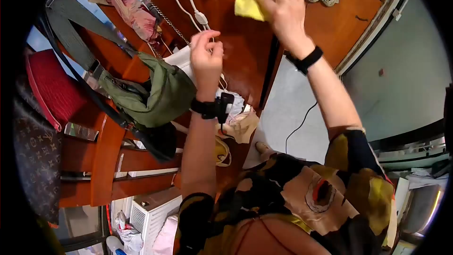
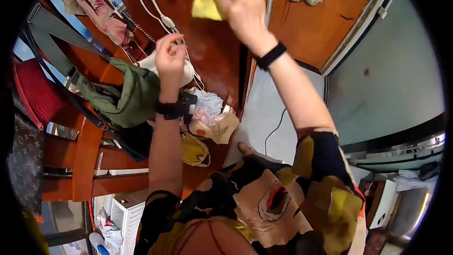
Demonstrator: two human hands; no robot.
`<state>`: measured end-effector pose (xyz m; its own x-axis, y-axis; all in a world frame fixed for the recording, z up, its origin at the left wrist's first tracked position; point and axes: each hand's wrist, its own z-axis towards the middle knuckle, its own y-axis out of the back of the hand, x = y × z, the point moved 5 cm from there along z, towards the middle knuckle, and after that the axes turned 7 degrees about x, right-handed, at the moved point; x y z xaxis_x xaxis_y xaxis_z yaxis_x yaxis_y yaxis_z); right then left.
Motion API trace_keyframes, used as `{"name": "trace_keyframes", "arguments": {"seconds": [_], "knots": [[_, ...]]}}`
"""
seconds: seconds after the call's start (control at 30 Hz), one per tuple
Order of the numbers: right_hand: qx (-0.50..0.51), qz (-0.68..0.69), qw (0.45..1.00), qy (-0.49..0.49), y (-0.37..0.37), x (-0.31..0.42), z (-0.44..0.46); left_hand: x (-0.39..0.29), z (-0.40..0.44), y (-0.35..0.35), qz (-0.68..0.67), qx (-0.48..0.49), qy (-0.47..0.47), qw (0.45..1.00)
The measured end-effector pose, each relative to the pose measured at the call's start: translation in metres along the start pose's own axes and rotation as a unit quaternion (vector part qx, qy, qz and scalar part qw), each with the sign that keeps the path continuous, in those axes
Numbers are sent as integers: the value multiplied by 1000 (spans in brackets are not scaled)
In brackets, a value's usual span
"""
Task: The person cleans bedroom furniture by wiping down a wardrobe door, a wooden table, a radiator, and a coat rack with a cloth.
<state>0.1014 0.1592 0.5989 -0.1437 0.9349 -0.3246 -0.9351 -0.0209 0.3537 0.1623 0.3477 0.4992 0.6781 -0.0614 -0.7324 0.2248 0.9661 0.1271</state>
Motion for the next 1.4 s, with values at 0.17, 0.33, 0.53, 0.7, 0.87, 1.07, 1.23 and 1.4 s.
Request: {"name": "trace_keyframes", "arguments": {"seconds": [0.17, 0.33, 0.53, 0.7, 0.87, 1.07, 1.23, 1.4], "knots": [[243, 56, 968, -40, -51, 61, -130, 65, -59, -41, -104, 65, 223, 967], [255, 177, 922, -233, -59, 97, -179, 93, -133, -73, -219, 15, 306, 926], [301, 317, 876, -202, -39, 130, -192, 90, -177, -80, -370, -81, 337, 862], [257, 460, 826, -199, -27, 89, -159, 129, -168, -79, -222, -80, 370, 898], [111, 490, 828, -250, 9, 18, -81, 74, -77, -112, 148, -128, 93, 976], [40, 563, 786, -250, 12, -1, -52, 131, -121, -145, 152, -272, 179, 933], [86, 591, 764, -243, -11, 15, -53, 214, -186, -165, 214, -314, 378, 844], [196, 620, 706, -280, -49, 29, -82, 204, -166, -157, 80, -367, 286, 881]]}}
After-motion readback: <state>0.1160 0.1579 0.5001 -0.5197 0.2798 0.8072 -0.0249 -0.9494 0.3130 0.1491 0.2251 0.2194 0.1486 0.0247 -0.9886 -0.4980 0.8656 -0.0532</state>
